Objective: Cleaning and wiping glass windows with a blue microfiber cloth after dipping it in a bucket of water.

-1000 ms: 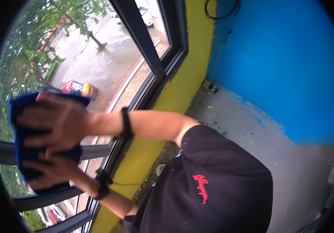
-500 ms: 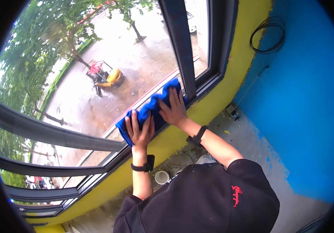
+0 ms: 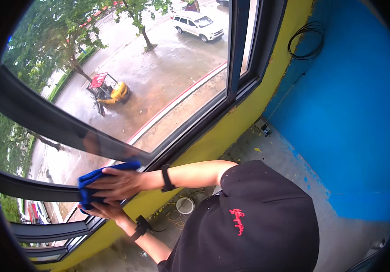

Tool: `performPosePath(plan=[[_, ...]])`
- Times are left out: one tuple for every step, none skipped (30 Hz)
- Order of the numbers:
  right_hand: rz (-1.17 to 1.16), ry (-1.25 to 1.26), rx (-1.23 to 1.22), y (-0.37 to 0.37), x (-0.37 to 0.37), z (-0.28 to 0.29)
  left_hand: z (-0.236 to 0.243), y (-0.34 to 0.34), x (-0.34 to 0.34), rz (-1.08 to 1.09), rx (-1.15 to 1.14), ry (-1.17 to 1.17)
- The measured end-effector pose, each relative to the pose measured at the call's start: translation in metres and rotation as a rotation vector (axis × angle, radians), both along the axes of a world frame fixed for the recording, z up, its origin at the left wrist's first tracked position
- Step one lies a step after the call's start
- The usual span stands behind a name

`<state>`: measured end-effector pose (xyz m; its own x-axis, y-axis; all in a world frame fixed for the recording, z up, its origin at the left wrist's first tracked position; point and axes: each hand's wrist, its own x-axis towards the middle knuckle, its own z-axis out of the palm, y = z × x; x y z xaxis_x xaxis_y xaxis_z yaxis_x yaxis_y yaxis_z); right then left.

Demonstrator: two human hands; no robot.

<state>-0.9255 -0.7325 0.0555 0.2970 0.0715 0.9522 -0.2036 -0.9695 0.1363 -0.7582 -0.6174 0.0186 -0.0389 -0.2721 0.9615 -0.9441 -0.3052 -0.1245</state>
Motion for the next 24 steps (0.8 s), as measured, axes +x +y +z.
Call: performPosePath(plan=[[0.028,-0.088,-0.071,0.003,0.021,0.014,-0.007,-0.001,0.02,-0.049,-0.019,0.059],[0.052,-0.102,-0.047,0.005,0.031,0.027,0.0,-0.007,0.01,-0.158,0.01,0.191],[0.081,-0.121,-0.024,0.01,0.039,0.044,0.013,-0.009,0.004,-0.167,0.007,0.198],[0.088,-0.136,-0.006,0.013,0.044,0.058,0.03,-0.009,0.0,-0.124,0.009,0.18],[0.093,-0.153,0.01,0.015,0.047,0.071,0.049,-0.009,-0.004,-0.083,0.008,0.16],[0.069,-0.136,0.029,0.015,0.046,0.083,0.066,-0.011,-0.007,-0.038,0.0,0.141],[0.079,-0.133,0.001,0.016,0.043,0.094,0.085,-0.013,-0.014,0.018,-0.022,0.119],[0.091,-0.17,0.017,0.018,0.044,0.109,0.109,-0.013,-0.018,0.101,-0.057,0.083],[0.067,-0.184,0.033,0.007,0.033,0.114,0.119,-0.032,-0.031,0.096,-0.096,0.094],[0.016,-0.217,0.002,-0.001,0.018,0.126,0.134,-0.042,-0.044,0.149,-0.126,0.001],[-0.032,-0.213,0.022,-0.007,0.004,0.136,0.15,-0.049,-0.059,0.2,-0.156,-0.09],[-0.017,-0.214,0.027,-0.014,-0.011,0.145,0.164,-0.057,-0.077,0.151,-0.213,-0.032],[-0.016,-0.213,0.037,-0.024,-0.032,0.151,0.174,-0.07,-0.097,0.086,-0.264,0.027],[-0.054,-0.216,0.051,-0.033,-0.053,0.157,0.186,-0.086,-0.112,0.082,-0.298,-0.098],[-0.074,-0.225,0.063,-0.039,-0.072,0.166,0.193,-0.089,-0.125,0.017,-0.239,-0.046],[-0.138,-0.237,0.057,-0.051,-0.095,0.171,0.198,-0.101,-0.142,-0.038,-0.203,-0.045],[-0.201,-0.251,0.053,-0.065,-0.119,0.175,0.204,-0.114,-0.161,-0.092,-0.165,-0.044],[-0.239,-0.277,0.049,-0.073,-0.136,0.181,0.213,-0.119,-0.177,-0.108,-0.126,-0.033],[-0.312,-0.291,0.044,-0.089,-0.162,0.183,0.215,-0.137,-0.202,-0.158,-0.083,-0.006],[-0.325,-0.302,0.017,-0.102,-0.183,0.19,0.222,-0.147,-0.222,-0.182,-0.062,-0.007],[-0.336,-0.317,-0.01,-0.111,-0.201,0.203,0.236,-0.154,-0.239,-0.207,-0.042,-0.012],[-0.333,-0.323,-0.02,-0.123,-0.216,0.211,0.25,-0.161,-0.254,-0.265,-0.012,-0.034],[-0.333,-0.328,-0.031,-0.134,-0.23,0.222,0.267,-0.168,-0.268,-0.327,0.019,-0.055],[-0.352,-0.358,-0.062,-0.148,-0.246,0.234,0.283,-0.18,-0.286,-0.406,-0.004,-0.051]])
